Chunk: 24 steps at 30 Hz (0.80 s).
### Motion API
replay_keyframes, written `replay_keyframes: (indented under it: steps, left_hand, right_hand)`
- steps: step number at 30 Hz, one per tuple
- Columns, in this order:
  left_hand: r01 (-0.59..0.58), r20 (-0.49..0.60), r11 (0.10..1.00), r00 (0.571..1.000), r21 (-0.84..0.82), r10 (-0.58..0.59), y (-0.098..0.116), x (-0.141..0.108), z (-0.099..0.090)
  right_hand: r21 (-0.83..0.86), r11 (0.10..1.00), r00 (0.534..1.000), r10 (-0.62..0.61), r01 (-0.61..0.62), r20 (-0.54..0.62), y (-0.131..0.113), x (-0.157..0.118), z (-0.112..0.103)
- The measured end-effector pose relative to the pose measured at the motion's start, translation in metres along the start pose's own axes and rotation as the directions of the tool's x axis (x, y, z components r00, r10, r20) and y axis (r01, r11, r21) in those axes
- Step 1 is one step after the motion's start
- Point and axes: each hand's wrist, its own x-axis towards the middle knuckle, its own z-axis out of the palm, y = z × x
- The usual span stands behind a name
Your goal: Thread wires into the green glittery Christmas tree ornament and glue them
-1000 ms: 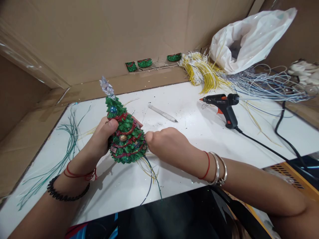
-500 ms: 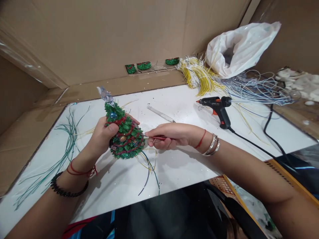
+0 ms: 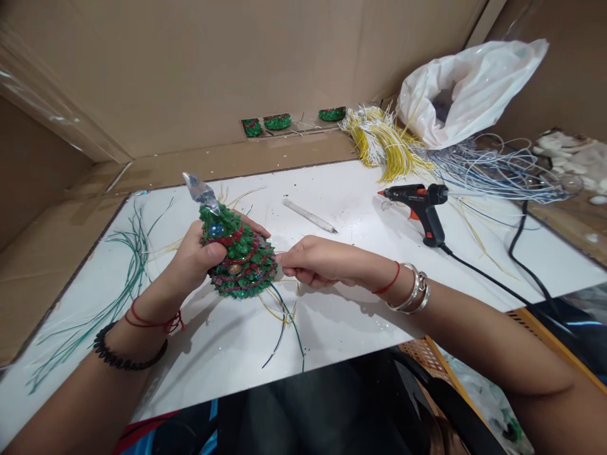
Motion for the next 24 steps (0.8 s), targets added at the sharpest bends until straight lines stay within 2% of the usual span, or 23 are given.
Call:
replay_keyframes:
  steps: [3, 8, 14, 20, 24]
  left_hand:
    - [-0.017, -0.002, 1.000, 1.000, -0.002, 0.017, -0.002, 0.001, -0.001]
    - [-0.018, -0.012, 1.000, 1.000, 0.016, 0.018, -0.001, 0.002, -0.002]
    - [0.037, -0.004, 0.999, 0.999, 0.040, -0.037, 0.002, -0.001, -0.003]
    - [0.073, 0.019, 0.996, 0.997, 0.053, -0.074, 0.007, -0.001, -0.005]
    - [-0.005, 0.057, 0.994, 0.998, 0.112, -0.001, 0.008, -0.001, -0.007]
  right_hand:
    - [0.040, 0.999, 0.998, 0.016, -0.018, 0.054, 0.001, 0.000, 0.001]
    - [0.255, 0.959, 0.967, 0.062, -0.127, 0.248, 0.002, 0.001, -0.002]
    - [0.312, 0.927, 0.943, 0.105, -0.208, 0.316, 0.002, 0.003, -0.005]
    - [0.247, 0.936, 0.945, 0.180, -0.250, 0.274, 0.001, 0.001, -0.001]
    - [0.139, 0.983, 0.986, 0.102, -0.120, 0.129, 0.001, -0.003, 0.007]
